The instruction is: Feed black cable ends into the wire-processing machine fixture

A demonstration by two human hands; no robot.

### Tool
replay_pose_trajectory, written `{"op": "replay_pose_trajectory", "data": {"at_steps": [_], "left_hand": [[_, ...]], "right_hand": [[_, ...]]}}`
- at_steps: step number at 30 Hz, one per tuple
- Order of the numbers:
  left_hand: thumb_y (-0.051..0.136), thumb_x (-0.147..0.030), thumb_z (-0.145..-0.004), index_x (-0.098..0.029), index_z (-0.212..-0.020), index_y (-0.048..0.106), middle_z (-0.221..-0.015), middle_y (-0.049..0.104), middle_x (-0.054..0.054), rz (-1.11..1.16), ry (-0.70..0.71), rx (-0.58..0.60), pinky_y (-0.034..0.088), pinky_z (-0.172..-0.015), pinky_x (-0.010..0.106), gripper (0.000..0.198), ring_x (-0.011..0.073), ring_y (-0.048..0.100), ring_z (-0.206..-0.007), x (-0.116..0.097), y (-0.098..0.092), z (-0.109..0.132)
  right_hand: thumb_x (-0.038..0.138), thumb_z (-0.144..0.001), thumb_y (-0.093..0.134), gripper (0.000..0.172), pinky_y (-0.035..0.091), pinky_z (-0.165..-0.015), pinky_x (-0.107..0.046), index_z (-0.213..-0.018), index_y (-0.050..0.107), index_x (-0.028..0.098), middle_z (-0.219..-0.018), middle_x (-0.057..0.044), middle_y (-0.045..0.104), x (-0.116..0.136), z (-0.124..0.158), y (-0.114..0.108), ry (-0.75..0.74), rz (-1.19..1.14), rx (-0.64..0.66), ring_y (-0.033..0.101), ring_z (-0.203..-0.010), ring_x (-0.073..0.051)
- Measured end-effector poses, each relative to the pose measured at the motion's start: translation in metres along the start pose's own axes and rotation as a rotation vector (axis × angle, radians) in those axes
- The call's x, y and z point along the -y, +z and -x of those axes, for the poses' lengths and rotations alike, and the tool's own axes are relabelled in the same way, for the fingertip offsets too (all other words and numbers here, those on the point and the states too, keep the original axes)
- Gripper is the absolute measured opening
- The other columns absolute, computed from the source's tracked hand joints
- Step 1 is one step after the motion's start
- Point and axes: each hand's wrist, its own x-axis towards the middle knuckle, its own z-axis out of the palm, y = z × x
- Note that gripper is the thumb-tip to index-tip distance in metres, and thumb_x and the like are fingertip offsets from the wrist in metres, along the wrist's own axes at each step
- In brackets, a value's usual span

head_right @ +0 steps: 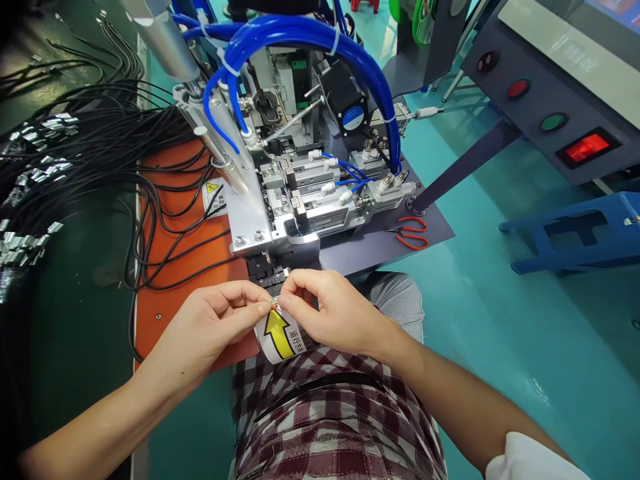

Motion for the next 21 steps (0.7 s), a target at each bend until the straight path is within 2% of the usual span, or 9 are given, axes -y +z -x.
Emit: {"op": "replay_pose_trajectory", "data": {"at_steps": [4,9,12,15,18,21], "left_hand": [[0.067,-0.039,-0.079,-0.014,-0.075,0.065,-0.064,0.059,0.000,-0.026,-0.019,0.014,0.034,-0.049,0.019,0.025,0.0089,0.048,-0.054,-0.0021,0.0016,0.0013],[0.067,-0.038,-0.079,-0.014,-0.075,0.065,-0.060,0.054,-0.002,-0.028,-0.021,0.020,0.026,-0.045,0.018,0.025,0.0061,0.039,-0.048,-0.0009,0.0010,0.0003],[0.065,-0.038,-0.080,-0.014,-0.076,0.065,-0.065,0.058,0.000,-0.030,-0.017,0.031,0.032,-0.048,0.020,0.024,0.0087,0.046,-0.053,0.0008,0.0002,0.0004],[0.065,-0.036,-0.081,-0.015,-0.076,0.065,-0.066,0.058,0.000,-0.052,-0.004,0.028,0.034,-0.049,0.020,0.022,0.0092,0.047,-0.054,0.0013,0.0005,0.0006],[0.066,-0.036,-0.079,-0.015,-0.076,0.066,-0.065,0.059,0.000,-0.055,0.010,0.007,0.037,-0.050,0.020,0.022,0.0099,0.049,-0.054,0.0009,0.0012,0.0000],[0.068,-0.040,-0.077,-0.015,-0.075,0.066,-0.066,0.062,0.001,-0.035,0.008,-0.006,0.041,-0.052,0.022,0.025,0.0125,0.054,-0.056,0.0001,0.0015,-0.0010]], "right_hand": [[0.018,-0.091,0.052,0.016,0.035,-0.054,-0.023,-0.075,0.054,0.019,-0.068,0.004,0.054,-0.0016,0.0003,0.0012,-0.037,0.014,-0.031,0.047,-0.060,-0.010],[0.023,-0.091,0.055,0.015,0.037,-0.056,-0.023,-0.077,0.055,0.018,-0.068,0.003,0.055,-0.0008,-0.0013,0.0012,-0.088,0.107,-0.011,0.048,-0.060,-0.010],[0.019,-0.090,0.053,0.019,0.035,-0.055,-0.023,-0.072,0.053,0.018,-0.065,0.004,0.051,0.0010,-0.0026,0.0020,-0.116,0.137,-0.023,0.045,-0.059,-0.010],[0.014,-0.089,0.050,0.020,0.033,-0.052,-0.022,-0.070,0.051,0.019,-0.062,0.005,0.046,0.0005,-0.0025,0.0030,-0.073,0.041,-0.007,0.041,-0.057,-0.010],[0.017,-0.090,0.050,0.019,0.034,-0.052,-0.023,-0.071,0.052,0.019,-0.063,0.005,0.047,-0.0019,-0.0015,0.0032,-0.039,-0.034,0.006,0.042,-0.058,-0.010],[0.020,-0.091,0.051,0.019,0.033,-0.053,-0.023,-0.073,0.053,0.019,-0.064,0.004,0.048,-0.0043,-0.0007,0.0029,-0.043,-0.002,-0.003,0.042,-0.058,-0.010]]}}
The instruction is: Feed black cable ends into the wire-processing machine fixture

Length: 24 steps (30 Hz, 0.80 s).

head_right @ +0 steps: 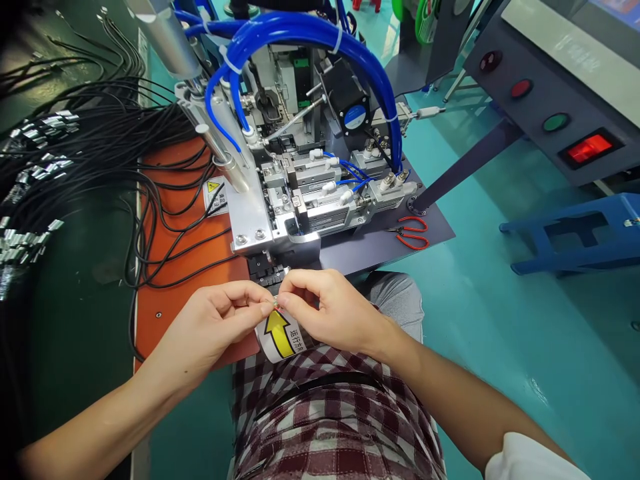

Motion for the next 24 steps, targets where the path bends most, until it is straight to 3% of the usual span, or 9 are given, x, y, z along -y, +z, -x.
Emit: {"op": "replay_pose_trajectory", "data": {"at_steps": [4,8,15,18,24], "left_hand": [[0.068,-0.039,-0.076,-0.015,-0.076,0.066,-0.068,0.065,0.003,0.007,0.004,-0.002,0.045,-0.056,0.024,0.024,0.0142,0.058,-0.060,-0.002,0.000,-0.002],[0.066,-0.034,-0.080,-0.016,-0.078,0.069,-0.074,0.069,0.003,-0.084,0.105,-0.033,0.048,-0.063,0.024,0.018,0.0158,0.061,-0.068,-0.003,0.000,-0.005],[0.055,-0.024,-0.091,-0.021,-0.095,0.069,-0.083,0.065,0.002,-0.641,0.558,-0.285,0.047,-0.069,0.025,0.014,0.0156,0.061,-0.078,0.012,-0.005,-0.015],[0.049,-0.017,-0.093,-0.020,-0.100,0.066,-0.084,0.062,0.003,-0.769,0.719,-0.316,0.049,-0.070,0.024,0.019,0.0142,0.061,-0.075,0.021,-0.008,-0.020],[0.046,-0.010,-0.091,-0.014,-0.108,0.069,-0.074,0.055,0.002,-1.033,0.881,-0.335,0.046,-0.052,0.021,0.029,0.0116,0.056,-0.059,0.026,-0.012,-0.025]], "right_hand": [[0.019,-0.092,0.050,0.018,0.033,-0.055,-0.024,-0.074,0.053,0.019,-0.067,0.003,0.048,-0.003,-0.002,-0.001,-0.055,0.032,-0.018,0.042,-0.061,-0.011],[0.019,-0.091,0.050,0.019,0.035,-0.058,-0.024,-0.073,0.052,0.018,-0.068,0.002,0.049,-0.008,-0.010,-0.005,-0.065,-0.024,-0.007,0.044,-0.063,-0.012],[0.020,-0.090,0.050,0.019,0.034,-0.057,-0.024,-0.071,0.050,0.018,-0.066,0.003,0.047,-0.022,-0.028,-0.015,-0.009,-0.115,-0.048,0.042,-0.062,-0.012],[0.024,-0.090,0.050,0.020,0.036,-0.060,-0.025,-0.071,0.050,0.018,-0.067,0.002,0.047,-0.030,-0.033,-0.012,-0.009,-0.128,-0.058,0.043,-0.065,-0.013],[0.026,-0.090,0.050,0.020,0.037,-0.061,-0.025,-0.071,0.049,0.019,-0.068,0.001,0.046,-0.038,-0.036,-0.007,-0.019,-0.121,-0.085,0.044,-0.067,-0.014]]}}
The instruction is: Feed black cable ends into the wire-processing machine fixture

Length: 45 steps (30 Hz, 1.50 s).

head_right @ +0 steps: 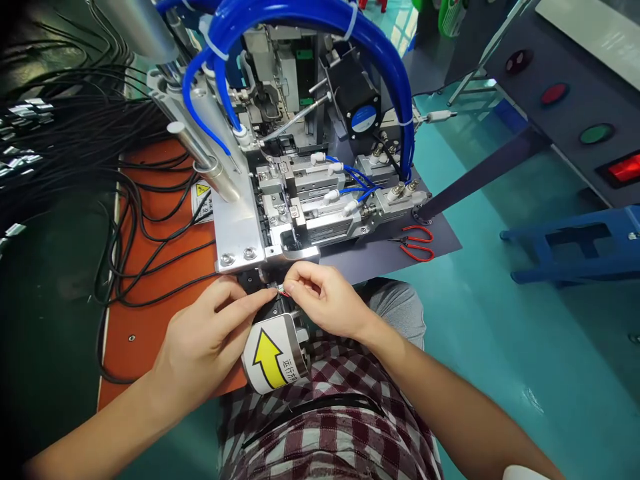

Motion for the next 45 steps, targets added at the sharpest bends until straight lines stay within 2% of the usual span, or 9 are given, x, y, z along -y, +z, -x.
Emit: {"op": "replay_pose_trajectory", "data": {"at_steps": [5,17,26,33,45], "left_hand": [[0.049,-0.009,-0.089,-0.011,-0.108,0.071,-0.073,0.057,0.005,-0.064,0.043,-0.018,0.045,-0.048,0.023,0.030,0.0130,0.055,-0.055,-0.0005,0.0024,-0.0013],[0.047,-0.006,-0.085,-0.009,-0.109,0.072,-0.077,0.059,0.009,-0.081,0.030,0.004,0.050,-0.049,0.028,0.035,0.0180,0.061,-0.058,-0.0023,0.0023,-0.0018],[0.047,-0.005,-0.083,-0.012,-0.107,0.072,-0.073,0.059,0.006,-0.129,0.035,0.021,0.046,-0.046,0.027,0.035,0.0164,0.058,-0.054,-0.0034,0.0017,-0.0022],[0.045,-0.008,-0.084,-0.011,-0.110,0.070,-0.075,0.059,0.007,-0.189,0.096,0.044,0.043,-0.043,0.029,0.036,0.0176,0.056,-0.052,-0.0024,0.0003,-0.0016],[0.048,-0.005,-0.083,-0.011,-0.109,0.068,-0.085,0.066,0.010,-0.078,0.052,0.040,0.052,-0.051,0.031,0.034,0.0212,0.065,-0.064,-0.0006,0.0007,-0.0013]], "right_hand": [[0.023,-0.090,0.050,0.020,0.036,-0.061,-0.026,-0.071,0.049,0.019,-0.068,0.002,0.045,-0.0015,0.0016,0.0007,0.008,-0.010,-0.018,0.043,-0.067,-0.014],[0.021,-0.090,0.050,0.018,0.036,-0.061,-0.026,-0.072,0.050,0.018,-0.068,0.002,0.046,-0.0038,0.0020,0.0048,0.012,-0.011,-0.060,0.043,-0.066,-0.013],[0.021,-0.088,0.052,0.017,0.036,-0.060,-0.026,-0.071,0.052,0.017,-0.068,0.002,0.047,-0.0032,0.0028,0.0063,0.033,-0.017,-0.096,0.043,-0.065,-0.013],[0.021,-0.089,0.051,0.017,0.035,-0.060,-0.026,-0.072,0.051,0.018,-0.068,0.002,0.046,-0.0043,0.0042,0.0066,0.025,0.017,-0.107,0.042,-0.064,-0.012],[0.021,-0.089,0.051,0.017,0.035,-0.059,-0.025,-0.072,0.051,0.018,-0.068,0.002,0.046,-0.0075,0.0048,0.0080,0.005,0.024,-0.121,0.043,-0.065,-0.013]]}}
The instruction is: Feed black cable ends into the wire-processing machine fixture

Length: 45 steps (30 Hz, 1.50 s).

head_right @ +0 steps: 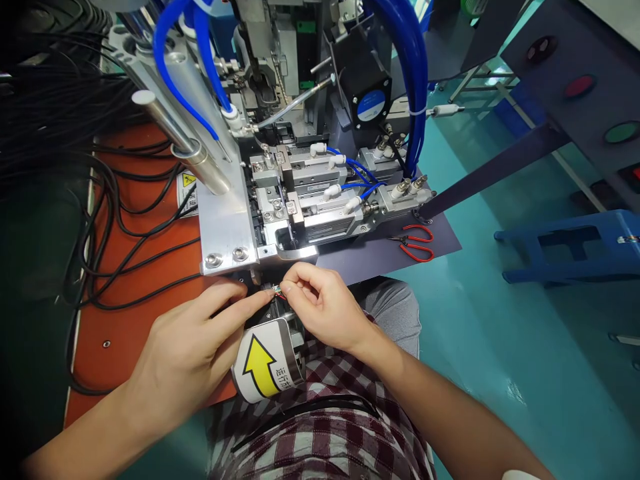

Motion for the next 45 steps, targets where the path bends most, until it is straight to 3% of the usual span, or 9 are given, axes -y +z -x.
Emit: {"op": "replay_pose_trajectory", "data": {"at_steps": [14,18,21,27,32,34,40,45], "left_hand": [[0.041,-0.010,-0.086,-0.017,-0.119,0.061,-0.094,0.060,0.010,-0.157,0.013,0.103,0.046,-0.049,0.031,0.039,0.0213,0.061,-0.065,0.001,-0.002,0.004],[0.042,-0.012,-0.084,-0.019,-0.124,0.056,-0.102,0.058,0.010,-0.104,-0.008,0.101,0.048,-0.054,0.032,0.043,0.0228,0.062,-0.074,0.003,0.000,0.007],[0.042,-0.012,-0.083,-0.019,-0.123,0.056,-0.104,0.058,0.009,-0.077,-0.019,0.104,0.050,-0.057,0.032,0.043,0.0226,0.063,-0.075,0.004,0.001,0.008],[0.042,-0.010,-0.085,-0.018,-0.125,0.055,-0.102,0.060,0.011,-0.160,0.002,0.145,0.049,-0.051,0.033,0.043,0.0239,0.063,-0.071,0.002,-0.001,0.007],[0.045,-0.010,-0.087,-0.016,-0.117,0.059,-0.099,0.064,0.009,-0.004,-0.011,0.067,0.052,-0.058,0.031,0.033,0.0214,0.066,-0.074,0.004,0.000,0.004],[0.045,-0.010,-0.087,-0.015,-0.116,0.058,-0.100,0.065,0.009,0.022,-0.002,0.037,0.052,-0.059,0.031,0.032,0.0211,0.066,-0.074,0.005,0.000,0.004],[0.043,-0.006,-0.085,-0.016,-0.119,0.057,-0.099,0.063,0.009,-0.165,0.022,0.103,0.049,-0.050,0.033,0.038,0.0236,0.065,-0.070,0.002,-0.003,0.006],[0.043,-0.006,-0.085,-0.017,-0.119,0.058,-0.100,0.063,0.009,-0.155,-0.006,0.145,0.050,-0.052,0.033,0.039,0.0242,0.066,-0.075,0.002,-0.003,0.005]], "right_hand": [[0.016,-0.089,0.050,0.017,0.032,-0.056,-0.025,-0.073,0.050,0.018,-0.066,0.004,0.046,0.003,0.000,-0.004,-0.052,0.125,0.010,0.042,-0.060,-0.011],[0.015,-0.088,0.051,0.017,0.032,-0.056,-0.025,-0.072,0.050,0.018,-0.065,0.004,0.046,0.003,0.000,-0.003,-0.095,0.206,0.000,0.043,-0.061,-0.011],[0.018,-0.090,0.049,0.017,0.033,-0.055,-0.025,-0.072,0.050,0.019,-0.065,0.003,0.045,0.001,0.001,0.000,-0.042,0.136,-0.003,0.042,-0.060,-0.012],[0.019,-0.089,0.050,0.019,0.032,-0.056,-0.026,-0.070,0.050,0.018,-0.064,0.003,0.045,0.005,0.005,0.006,-0.085,0.246,-0.101,0.041,-0.058,-0.012],[0.022,-0.089,0.049,0.020,0.033,-0.055,-0.025,-0.070,0.049,0.019,-0.065,0.003,0.043,0.005,0.004,0.007,0.098,0.037,-0.064,0.040,-0.059,-0.012],[0.022,-0.089,0.050,0.019,0.034,-0.056,-0.025,-0.070,0.049,0.019,-0.066,0.003,0.044,0.003,0.003,0.006,0.101,0.002,-0.054,0.040,-0.060,-0.012],[0.018,-0.087,0.049,0.018,0.031,-0.055,-0.026,-0.068,0.048,0.019,-0.062,0.004,0.042,0.003,0.002,0.008,-0.031,0.163,-0.092,0.039,-0.057,-0.011],[0.018,-0.081,0.051,0.018,0.030,-0.053,-0.024,-0.064,0.045,0.020,-0.059,0.006,0.038,0.009,0.001,0.010,0.082,0.080,-0.115,0.036,-0.056,-0.010]]}}
